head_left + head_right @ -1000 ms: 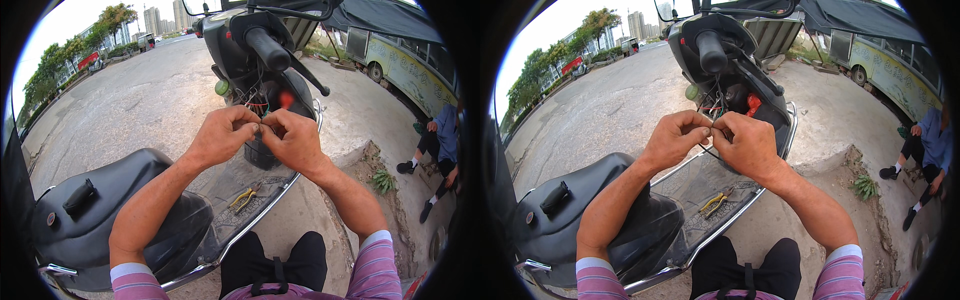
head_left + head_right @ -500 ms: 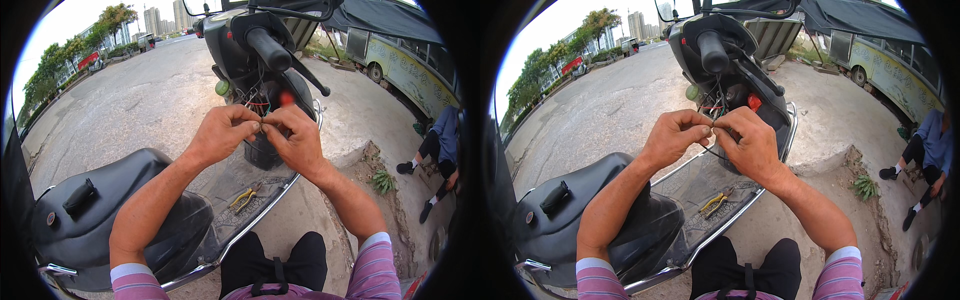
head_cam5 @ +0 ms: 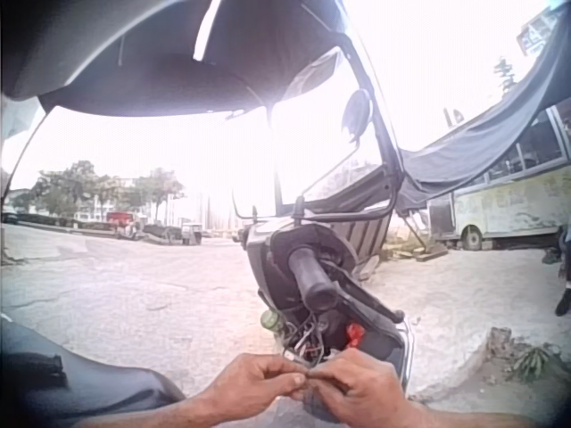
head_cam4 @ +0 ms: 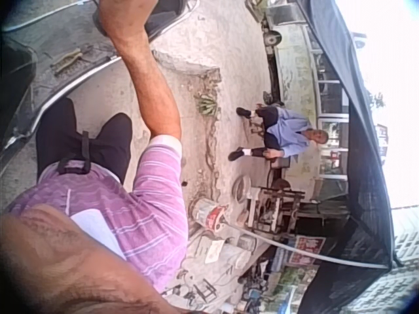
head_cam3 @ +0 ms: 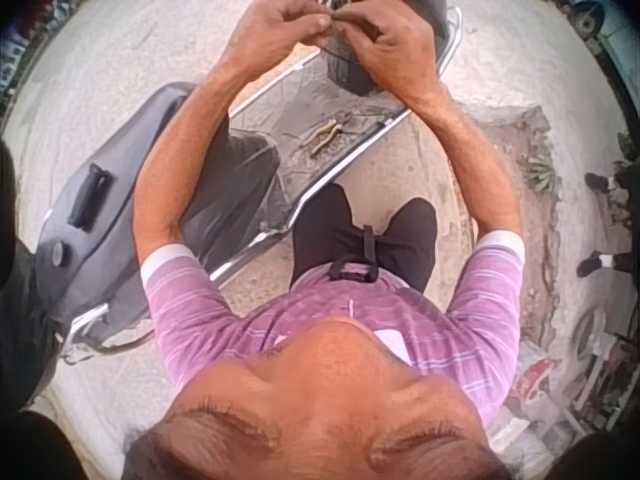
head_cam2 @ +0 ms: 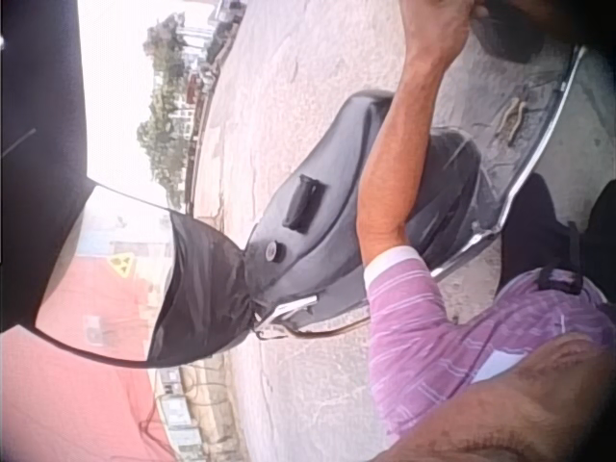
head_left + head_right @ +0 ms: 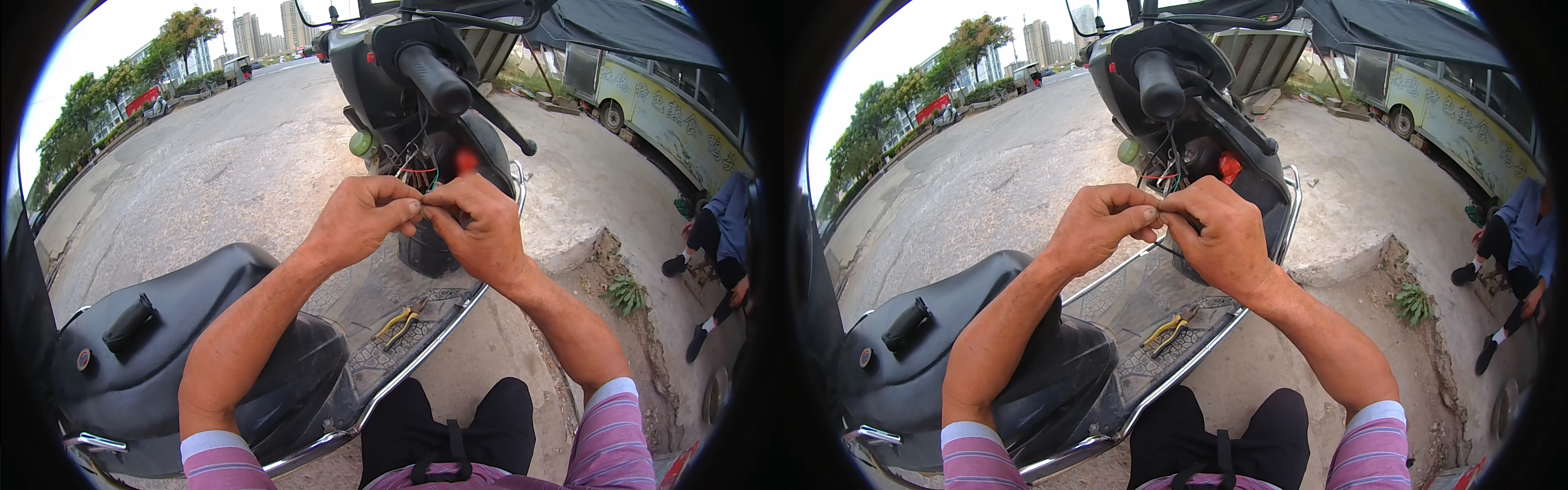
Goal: The person repairs the scooter's electrical wiring by stripping a black wire with pliers, twisting it with a red wire, and wrapping the joint with electrical tape. The scooter is parked on a sidewalk with a seated bystander nearby.
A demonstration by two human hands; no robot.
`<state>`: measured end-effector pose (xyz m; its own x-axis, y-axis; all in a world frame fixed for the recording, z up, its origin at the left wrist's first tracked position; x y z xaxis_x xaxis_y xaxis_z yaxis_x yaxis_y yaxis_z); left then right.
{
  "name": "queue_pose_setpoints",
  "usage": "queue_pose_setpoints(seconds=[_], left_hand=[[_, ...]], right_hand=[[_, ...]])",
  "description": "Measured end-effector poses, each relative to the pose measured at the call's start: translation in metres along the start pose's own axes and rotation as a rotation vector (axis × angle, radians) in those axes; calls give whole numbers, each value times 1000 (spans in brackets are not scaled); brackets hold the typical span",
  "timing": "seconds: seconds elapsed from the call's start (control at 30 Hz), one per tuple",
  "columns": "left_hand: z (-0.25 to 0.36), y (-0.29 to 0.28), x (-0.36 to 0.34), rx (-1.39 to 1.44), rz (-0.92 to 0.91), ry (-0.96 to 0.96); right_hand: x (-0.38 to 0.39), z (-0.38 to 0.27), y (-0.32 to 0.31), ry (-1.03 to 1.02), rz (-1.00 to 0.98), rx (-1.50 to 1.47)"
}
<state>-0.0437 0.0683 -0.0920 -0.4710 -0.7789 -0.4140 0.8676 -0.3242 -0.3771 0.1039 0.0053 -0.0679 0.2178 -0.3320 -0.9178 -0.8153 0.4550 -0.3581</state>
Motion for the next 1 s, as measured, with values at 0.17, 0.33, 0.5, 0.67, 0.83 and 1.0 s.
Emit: queue_pose_setpoints(seconds=[0.17, 0.33, 0.5, 0.67, 0.83, 1.0], left_hand=[[-2, 0, 1, -30, 5, 3], [4, 1, 1, -124, -2, 2], [3, 4, 2, -94, 18, 26], [1, 3, 2, -106, 12, 28], [7, 5, 3, -141, 17, 13], [7, 3, 4, -168, 18, 20]], right_hand=[[0, 0, 2, 10, -19, 6], [1, -1, 2, -21, -20, 47], [2, -1, 1, -20, -15, 39], [5, 8, 2, 163, -67, -83], [5, 15, 2, 240, -99, -176], [4, 15, 3, 269, -153, -181]])
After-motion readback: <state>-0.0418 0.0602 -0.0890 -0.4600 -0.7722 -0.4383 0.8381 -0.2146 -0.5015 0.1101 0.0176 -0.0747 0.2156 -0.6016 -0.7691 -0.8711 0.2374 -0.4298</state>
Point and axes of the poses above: each hand's wrist, its own x-axis away from the middle knuckle, its own y-axis out of the palm, z = x × y, the point moved 8 cm from there along -x, towards the middle knuckle, and after that the axes turned 1 degree about -x, right-handed, at the moved point
